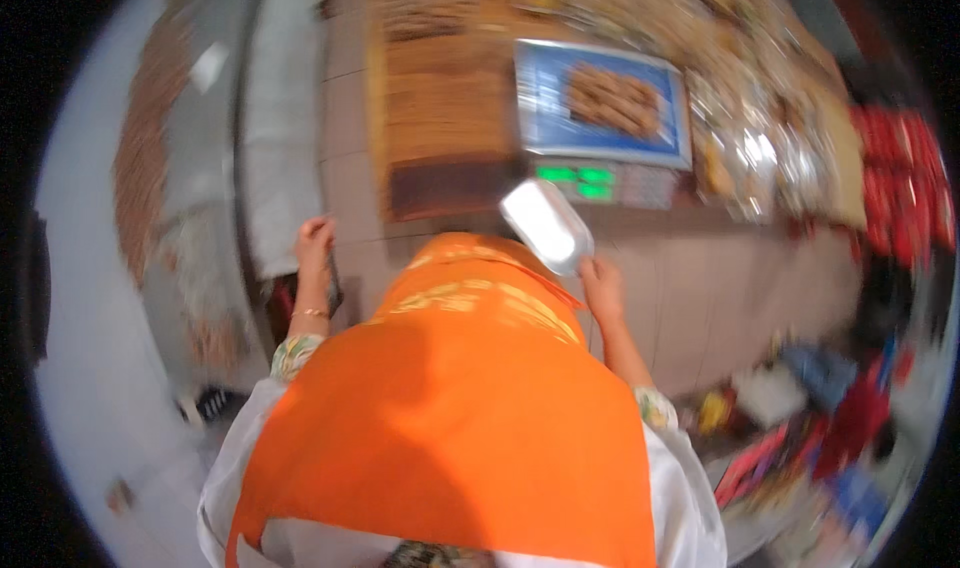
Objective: The person scoops small round snacks from a wire rack into a plastic container, weighs the container on a digital scale, and adjusts the quantity by hand. The person repeats this process multiple times, transferring snacks between the rack, scale, and containers.
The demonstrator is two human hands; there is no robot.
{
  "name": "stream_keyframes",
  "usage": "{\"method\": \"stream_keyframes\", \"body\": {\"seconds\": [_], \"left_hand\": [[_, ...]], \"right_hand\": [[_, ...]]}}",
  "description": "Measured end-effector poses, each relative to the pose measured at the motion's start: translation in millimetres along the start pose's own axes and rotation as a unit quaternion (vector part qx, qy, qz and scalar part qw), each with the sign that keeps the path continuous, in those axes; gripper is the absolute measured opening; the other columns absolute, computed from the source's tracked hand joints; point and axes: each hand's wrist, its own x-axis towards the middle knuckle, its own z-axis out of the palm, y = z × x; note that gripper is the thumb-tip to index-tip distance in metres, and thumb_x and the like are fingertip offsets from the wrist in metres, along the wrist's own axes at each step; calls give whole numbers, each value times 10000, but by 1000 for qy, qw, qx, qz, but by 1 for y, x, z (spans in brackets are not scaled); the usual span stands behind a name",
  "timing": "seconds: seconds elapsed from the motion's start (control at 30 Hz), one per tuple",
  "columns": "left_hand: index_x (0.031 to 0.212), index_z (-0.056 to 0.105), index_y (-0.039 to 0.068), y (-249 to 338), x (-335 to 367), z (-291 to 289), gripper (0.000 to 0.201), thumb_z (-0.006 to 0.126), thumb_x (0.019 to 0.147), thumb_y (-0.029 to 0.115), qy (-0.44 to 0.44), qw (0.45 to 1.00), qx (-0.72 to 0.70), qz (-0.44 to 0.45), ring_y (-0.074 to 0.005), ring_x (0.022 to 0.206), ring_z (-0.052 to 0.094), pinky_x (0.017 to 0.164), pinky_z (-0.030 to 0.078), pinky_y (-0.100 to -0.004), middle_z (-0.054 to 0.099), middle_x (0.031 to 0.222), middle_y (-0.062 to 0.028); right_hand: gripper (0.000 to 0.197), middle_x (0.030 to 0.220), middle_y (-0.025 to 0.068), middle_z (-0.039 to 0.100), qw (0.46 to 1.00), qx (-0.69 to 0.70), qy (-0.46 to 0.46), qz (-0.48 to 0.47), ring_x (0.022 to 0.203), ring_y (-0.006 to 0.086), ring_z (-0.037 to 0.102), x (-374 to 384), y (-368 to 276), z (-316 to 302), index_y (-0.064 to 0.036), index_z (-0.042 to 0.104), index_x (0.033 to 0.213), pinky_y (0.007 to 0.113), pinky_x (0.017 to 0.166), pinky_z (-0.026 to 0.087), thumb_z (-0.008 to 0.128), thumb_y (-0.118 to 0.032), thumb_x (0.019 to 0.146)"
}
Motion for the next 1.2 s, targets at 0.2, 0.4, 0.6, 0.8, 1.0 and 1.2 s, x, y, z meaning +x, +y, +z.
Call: {"method": "stream_keyframes", "body": {"seconds": [0.2,0.4,0.6,0.8,1.0,1.2], "left_hand": [[920,625,44,-8,7,-96,232,745,798,202,184,978,-21,92,-97,750,552,680,452,-242,612,834,-16],[934,618,43,-9,12,-214,232,742,804,188,372,913,-40,163,-99,635,518,574,427,-244,589,765,5],[955,604,5,-11,54,-339,191,589,874,177,344,939,0,33,-178,734,541,624,490,-329,590,850,-72],[998,637,-78,-38,46,-338,268,525,890,141,451,882,-139,-18,-221,791,646,571,509,-310,664,988,-164],[958,577,44,-90,84,-162,136,631,835,66,130,979,-128,94,-109,551,531,451,388,-209,550,664,-9],[1194,504,42,42,18,88,313,588,933,193,-150,985,-86,-4,-136,870,616,699,500,-235,572,1088,-67]], "right_hand": [[369,610,20,544,992,13,-90,-84,562,102,483,45,-16,53,9,630,737,296,531,382,530,-291,927],[363,581,9,549,985,-38,-137,-95,524,83,473,61,-45,79,35,657,781,280,502,380,541,-277,926],[389,710,179,632,970,-167,-116,-133,668,266,622,62,-69,75,25,643,813,383,658,472,512,-334,887],[415,840,240,652,966,-209,-89,-126,833,416,629,47,-101,89,2,660,839,471,766,483,468,-359,906],[432,858,239,644,970,-209,-35,-118,859,439,607,64,-102,126,-13,610,854,513,750,468,455,-407,942],[360,866,264,625,977,-165,31,-132,865,454,589,97,-89,140,-25,554,900,537,742,453,452,-364,965]]}}
